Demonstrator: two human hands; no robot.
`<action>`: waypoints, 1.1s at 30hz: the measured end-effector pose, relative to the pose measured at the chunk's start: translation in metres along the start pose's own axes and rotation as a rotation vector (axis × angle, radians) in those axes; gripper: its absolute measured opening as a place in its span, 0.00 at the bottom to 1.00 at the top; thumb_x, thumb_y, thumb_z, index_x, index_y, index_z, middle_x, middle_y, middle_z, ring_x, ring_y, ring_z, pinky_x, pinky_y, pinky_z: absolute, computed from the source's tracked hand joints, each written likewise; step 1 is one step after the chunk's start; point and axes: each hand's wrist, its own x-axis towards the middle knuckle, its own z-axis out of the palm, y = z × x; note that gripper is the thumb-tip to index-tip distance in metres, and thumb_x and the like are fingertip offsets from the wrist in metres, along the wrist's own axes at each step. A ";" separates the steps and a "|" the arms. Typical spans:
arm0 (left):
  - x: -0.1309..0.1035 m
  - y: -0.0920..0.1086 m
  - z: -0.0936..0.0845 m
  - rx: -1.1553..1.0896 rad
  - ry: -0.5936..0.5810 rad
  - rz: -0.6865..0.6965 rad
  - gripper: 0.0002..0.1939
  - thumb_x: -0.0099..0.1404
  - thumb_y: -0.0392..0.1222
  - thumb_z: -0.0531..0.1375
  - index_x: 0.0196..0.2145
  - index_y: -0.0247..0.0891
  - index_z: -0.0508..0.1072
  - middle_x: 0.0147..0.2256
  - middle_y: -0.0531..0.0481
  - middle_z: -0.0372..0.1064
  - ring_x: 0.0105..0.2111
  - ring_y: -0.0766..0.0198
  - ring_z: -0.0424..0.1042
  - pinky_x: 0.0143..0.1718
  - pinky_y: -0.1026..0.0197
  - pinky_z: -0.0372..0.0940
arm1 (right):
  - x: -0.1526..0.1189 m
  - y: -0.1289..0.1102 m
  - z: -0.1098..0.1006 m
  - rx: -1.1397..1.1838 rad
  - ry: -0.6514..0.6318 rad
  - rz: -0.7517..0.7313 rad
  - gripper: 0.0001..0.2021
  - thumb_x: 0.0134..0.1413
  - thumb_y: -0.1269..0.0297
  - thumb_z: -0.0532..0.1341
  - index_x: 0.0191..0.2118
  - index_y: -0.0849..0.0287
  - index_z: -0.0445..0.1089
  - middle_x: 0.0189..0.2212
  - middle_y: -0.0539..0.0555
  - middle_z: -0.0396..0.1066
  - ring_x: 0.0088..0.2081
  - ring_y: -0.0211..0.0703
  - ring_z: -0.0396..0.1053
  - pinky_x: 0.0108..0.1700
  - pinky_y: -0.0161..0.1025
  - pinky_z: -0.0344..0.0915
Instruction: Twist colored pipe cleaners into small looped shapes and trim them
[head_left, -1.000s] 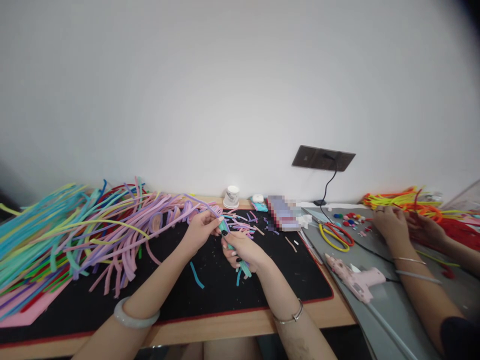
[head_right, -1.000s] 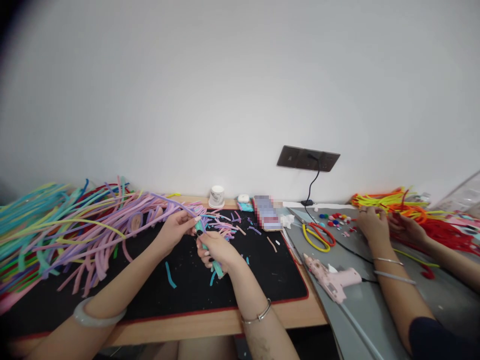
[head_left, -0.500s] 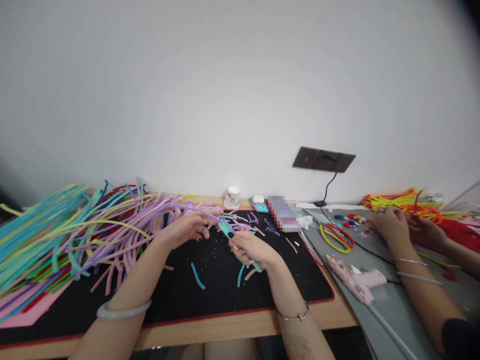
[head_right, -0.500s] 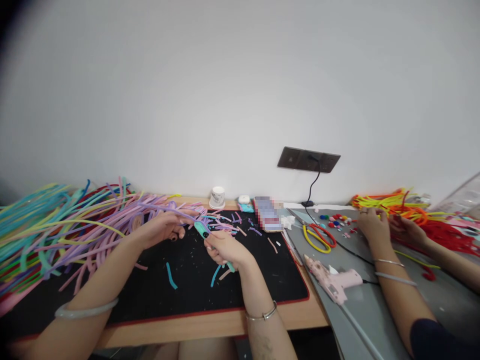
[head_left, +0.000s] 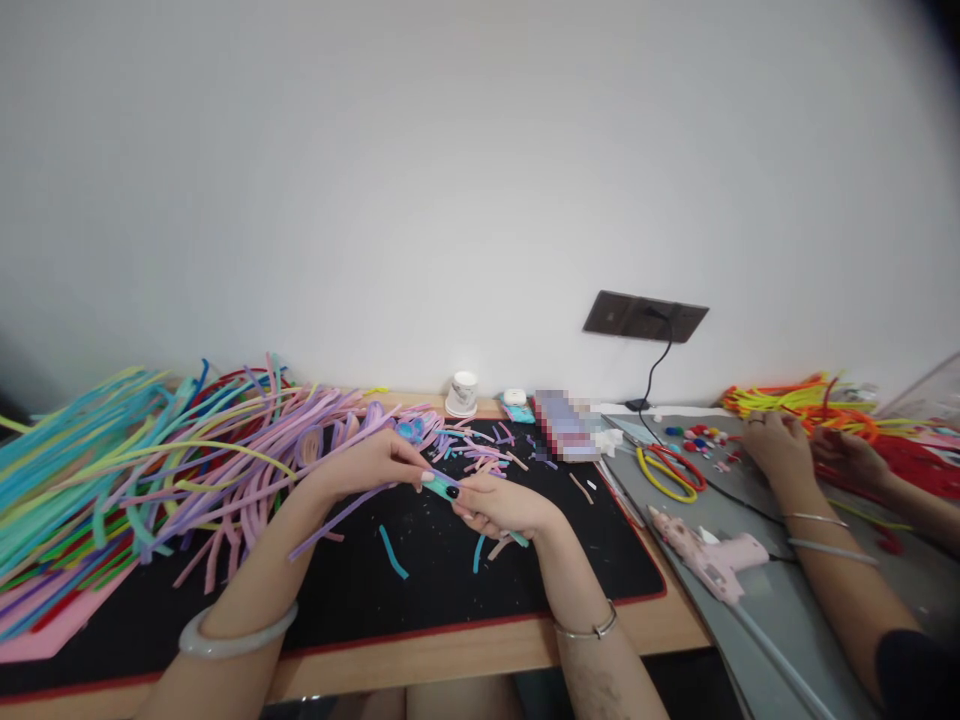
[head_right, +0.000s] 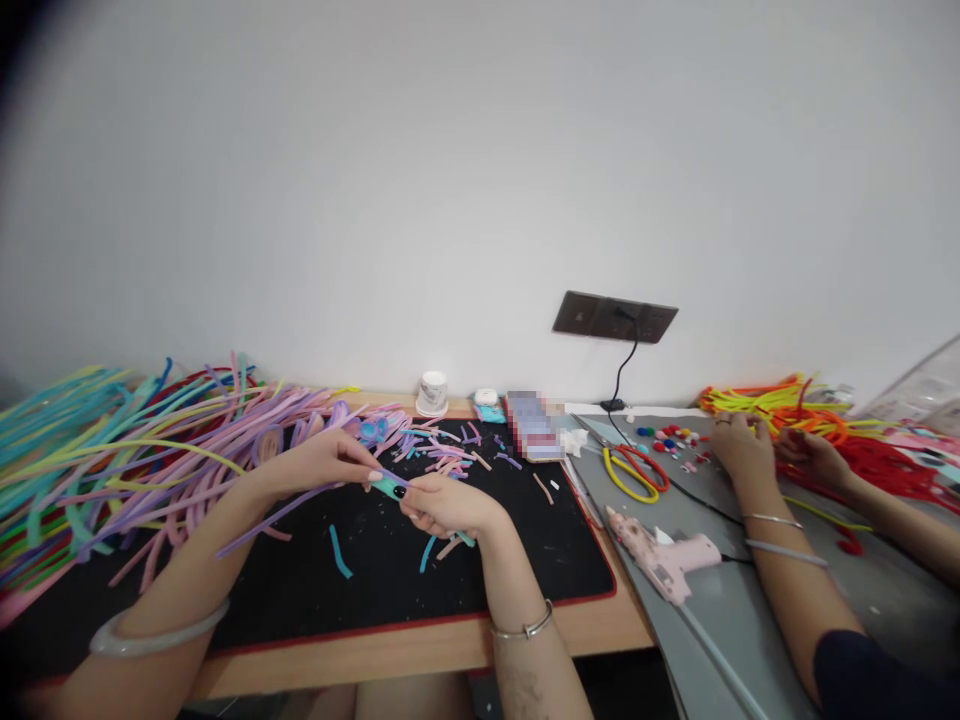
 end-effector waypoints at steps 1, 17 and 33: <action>0.000 0.000 0.000 -0.003 -0.009 0.015 0.15 0.58 0.51 0.61 0.25 0.37 0.79 0.16 0.55 0.61 0.18 0.69 0.55 0.21 0.66 0.49 | 0.000 0.000 0.000 0.005 -0.004 -0.002 0.11 0.57 0.60 0.54 0.27 0.59 0.56 0.16 0.41 0.48 0.15 0.26 0.41 0.16 0.28 0.37; -0.003 -0.001 0.005 -0.167 -0.161 -0.099 0.09 0.55 0.47 0.63 0.29 0.40 0.80 0.20 0.53 0.68 0.20 0.67 0.64 0.23 0.67 0.58 | -0.002 0.003 -0.008 0.065 -0.070 -0.027 0.15 0.55 0.54 0.58 0.27 0.60 0.58 0.16 0.41 0.49 0.15 0.26 0.41 0.16 0.28 0.36; 0.013 -0.007 0.023 -0.394 0.160 -0.149 0.13 0.51 0.46 0.67 0.31 0.37 0.74 0.24 0.52 0.75 0.25 0.66 0.73 0.28 0.66 0.66 | 0.002 0.008 -0.013 0.097 0.026 -0.086 0.15 0.57 0.55 0.56 0.27 0.58 0.56 0.15 0.40 0.47 0.14 0.27 0.40 0.16 0.28 0.37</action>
